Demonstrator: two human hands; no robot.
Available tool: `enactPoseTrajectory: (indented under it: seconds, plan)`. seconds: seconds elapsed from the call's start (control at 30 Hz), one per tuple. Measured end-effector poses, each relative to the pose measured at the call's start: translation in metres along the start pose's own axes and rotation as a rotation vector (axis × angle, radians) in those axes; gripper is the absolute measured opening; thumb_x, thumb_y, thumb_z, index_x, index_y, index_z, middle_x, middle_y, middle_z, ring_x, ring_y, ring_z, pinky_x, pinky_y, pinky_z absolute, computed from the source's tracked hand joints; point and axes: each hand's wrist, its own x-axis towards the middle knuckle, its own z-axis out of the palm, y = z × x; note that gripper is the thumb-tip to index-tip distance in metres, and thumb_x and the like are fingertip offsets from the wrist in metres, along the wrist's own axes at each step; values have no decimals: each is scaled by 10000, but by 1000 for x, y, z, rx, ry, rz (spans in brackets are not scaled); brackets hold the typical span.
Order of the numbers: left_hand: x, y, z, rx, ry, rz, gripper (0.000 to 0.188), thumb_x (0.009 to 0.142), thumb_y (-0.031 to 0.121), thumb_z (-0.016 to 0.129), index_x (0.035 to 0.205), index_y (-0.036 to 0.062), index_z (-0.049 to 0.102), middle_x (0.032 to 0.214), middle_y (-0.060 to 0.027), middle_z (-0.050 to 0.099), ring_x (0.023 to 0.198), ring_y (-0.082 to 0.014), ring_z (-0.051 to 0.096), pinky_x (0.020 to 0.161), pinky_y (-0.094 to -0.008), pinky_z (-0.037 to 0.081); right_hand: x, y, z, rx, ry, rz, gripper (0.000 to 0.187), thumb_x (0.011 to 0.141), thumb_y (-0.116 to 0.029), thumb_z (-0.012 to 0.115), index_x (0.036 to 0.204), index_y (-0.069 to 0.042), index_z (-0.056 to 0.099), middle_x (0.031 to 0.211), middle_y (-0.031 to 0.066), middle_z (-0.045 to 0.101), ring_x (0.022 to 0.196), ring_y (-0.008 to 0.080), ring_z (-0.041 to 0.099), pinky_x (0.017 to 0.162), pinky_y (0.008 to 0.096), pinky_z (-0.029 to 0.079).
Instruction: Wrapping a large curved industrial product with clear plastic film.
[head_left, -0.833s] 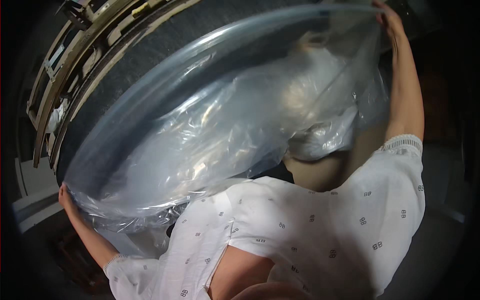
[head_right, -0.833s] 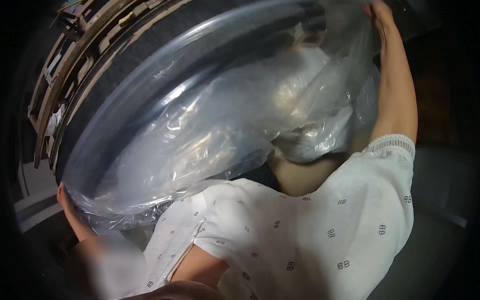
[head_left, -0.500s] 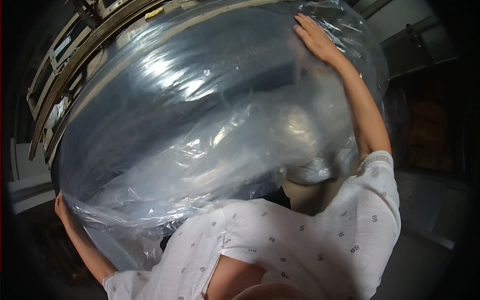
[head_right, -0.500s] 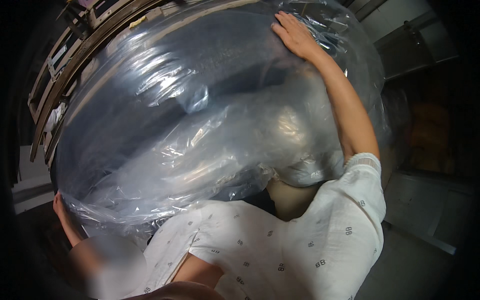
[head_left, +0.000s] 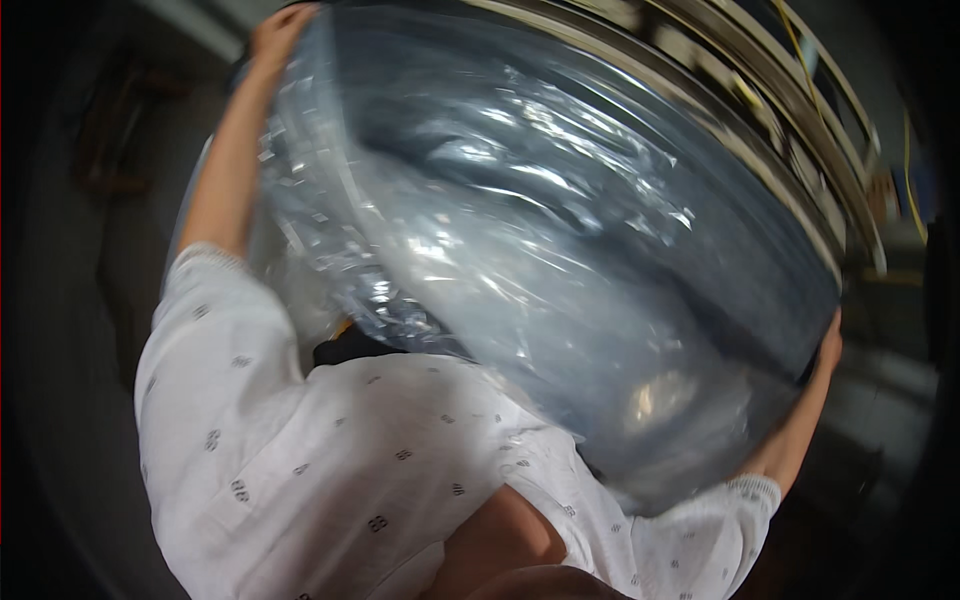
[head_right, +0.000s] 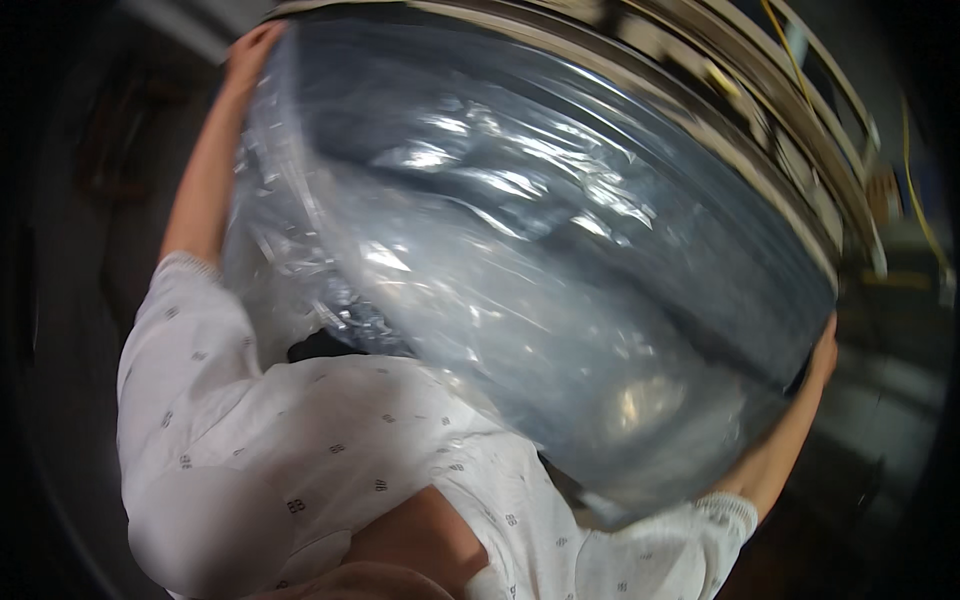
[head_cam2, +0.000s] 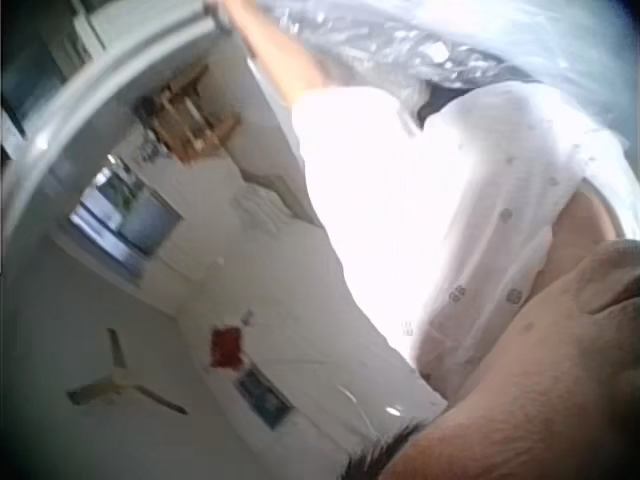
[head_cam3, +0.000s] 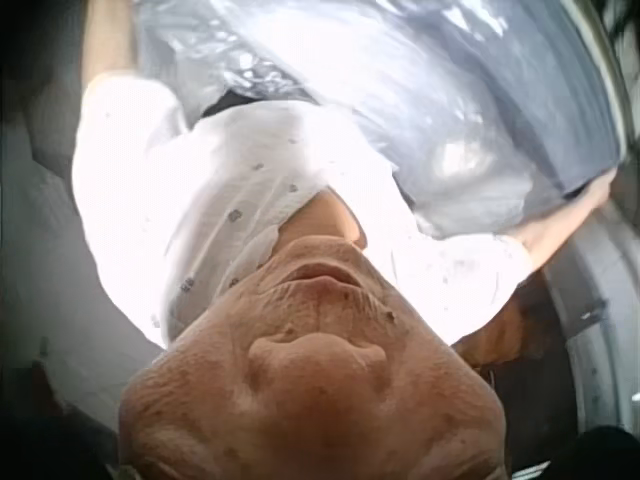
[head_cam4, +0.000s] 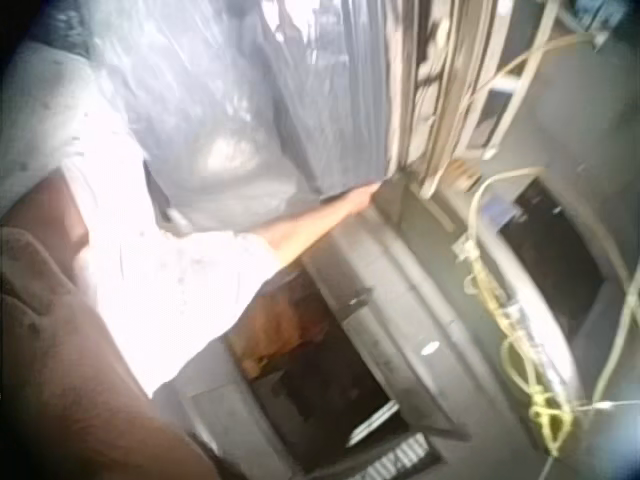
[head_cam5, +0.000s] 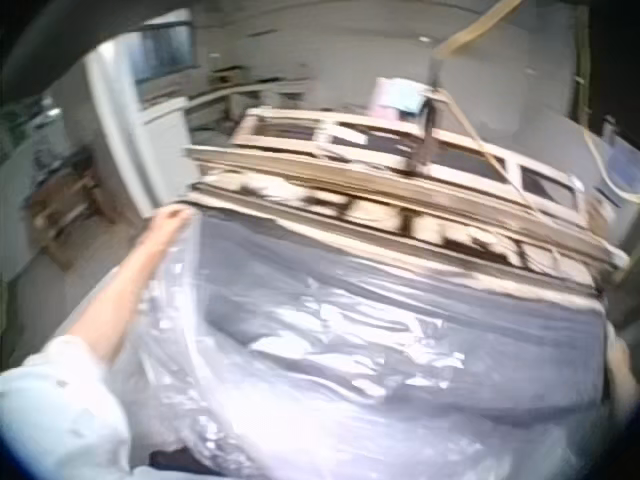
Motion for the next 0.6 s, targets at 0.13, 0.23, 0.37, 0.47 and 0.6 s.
enactPoseTrajectory:
  seconds: [0.13,0.23,0.37,0.47,0.6]
  plan:
    - [-9,49,24,-315,149,87,156,792,149,598,847,15,655,727,-8,618,668,-89,531,611,-237,430,-93,-126,-25,-410,706,-546,375,905,-345,391,1106,-64,537,1027,181,538,955,355,517,800,429,420]
    - [-7,36,25,-366,142,48,182,786,169,604,850,8,658,744,-21,631,682,-92,543,614,-240,433,-162,-243,19,116,616,-1108,251,885,-222,476,1001,-17,561,983,159,515,914,292,517,792,358,416]
    - [-14,40,14,-476,165,48,187,787,176,602,846,8,658,737,-18,627,669,-91,536,601,-239,428,-346,-398,74,666,-17,-1225,288,833,-269,589,982,-23,570,946,114,521,866,225,513,759,312,419]
    - [-15,42,16,-536,218,0,178,782,170,604,839,11,660,729,-14,624,667,-94,537,601,-241,428,-441,-481,102,740,-205,-1305,494,765,-432,615,977,12,567,962,160,525,923,280,520,801,349,418]
    - [-12,51,26,-442,231,75,169,796,165,594,890,34,645,753,-25,614,690,-112,540,625,-245,435,-503,-553,144,568,-33,-1232,437,730,-382,625,970,-18,594,974,154,525,949,310,515,783,406,416]
